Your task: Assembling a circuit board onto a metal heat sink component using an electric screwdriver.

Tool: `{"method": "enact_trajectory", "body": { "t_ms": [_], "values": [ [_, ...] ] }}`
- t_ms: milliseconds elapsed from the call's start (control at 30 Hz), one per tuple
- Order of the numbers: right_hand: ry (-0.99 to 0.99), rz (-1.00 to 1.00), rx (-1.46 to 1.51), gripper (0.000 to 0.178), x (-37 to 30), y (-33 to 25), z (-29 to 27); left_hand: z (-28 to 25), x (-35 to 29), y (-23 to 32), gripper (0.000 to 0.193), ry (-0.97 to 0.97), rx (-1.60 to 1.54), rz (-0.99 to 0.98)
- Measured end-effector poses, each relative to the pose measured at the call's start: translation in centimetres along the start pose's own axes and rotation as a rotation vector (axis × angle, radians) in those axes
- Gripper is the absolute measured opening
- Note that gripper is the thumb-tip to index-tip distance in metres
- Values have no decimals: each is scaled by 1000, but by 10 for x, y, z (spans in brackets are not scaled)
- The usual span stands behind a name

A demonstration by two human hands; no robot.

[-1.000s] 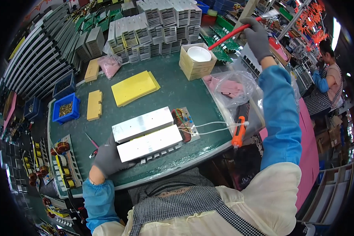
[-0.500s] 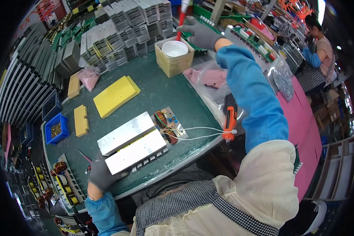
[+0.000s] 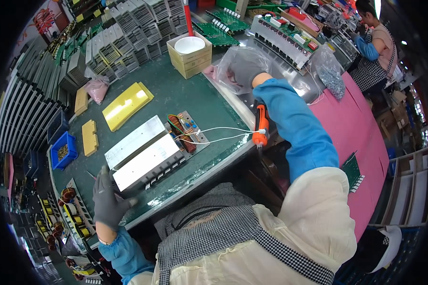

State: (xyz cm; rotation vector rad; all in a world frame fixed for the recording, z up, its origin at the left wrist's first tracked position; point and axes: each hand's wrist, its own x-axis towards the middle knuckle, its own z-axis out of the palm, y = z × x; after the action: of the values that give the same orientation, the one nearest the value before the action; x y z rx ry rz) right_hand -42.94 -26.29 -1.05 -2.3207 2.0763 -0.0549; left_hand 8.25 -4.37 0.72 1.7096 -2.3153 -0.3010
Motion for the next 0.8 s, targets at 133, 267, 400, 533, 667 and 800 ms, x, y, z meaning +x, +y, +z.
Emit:
{"method": "enact_trajectory", "body": {
  "t_ms": [133,267,400,533,667,800],
  "values": [
    [-42,-98,-67,20,2,6,8,-6,-32,-1,120,44,-8,-67],
    [53,-143,-100,22,-11,19,-2,-9,-48,0,112,87,-80,-101],
    [47,-129,21,19,-19,32,-9,-10,-46,4,110,98,-127,-126],
    [17,-141,-60,20,-23,34,-16,-9,-44,8,106,134,-74,-49],
    [154,-165,62,22,-26,26,-18,-12,-49,10,103,127,-86,-83],
    [68,-183,17,22,-28,13,-10,-15,-56,10,101,131,-153,-121]
  ]
}}
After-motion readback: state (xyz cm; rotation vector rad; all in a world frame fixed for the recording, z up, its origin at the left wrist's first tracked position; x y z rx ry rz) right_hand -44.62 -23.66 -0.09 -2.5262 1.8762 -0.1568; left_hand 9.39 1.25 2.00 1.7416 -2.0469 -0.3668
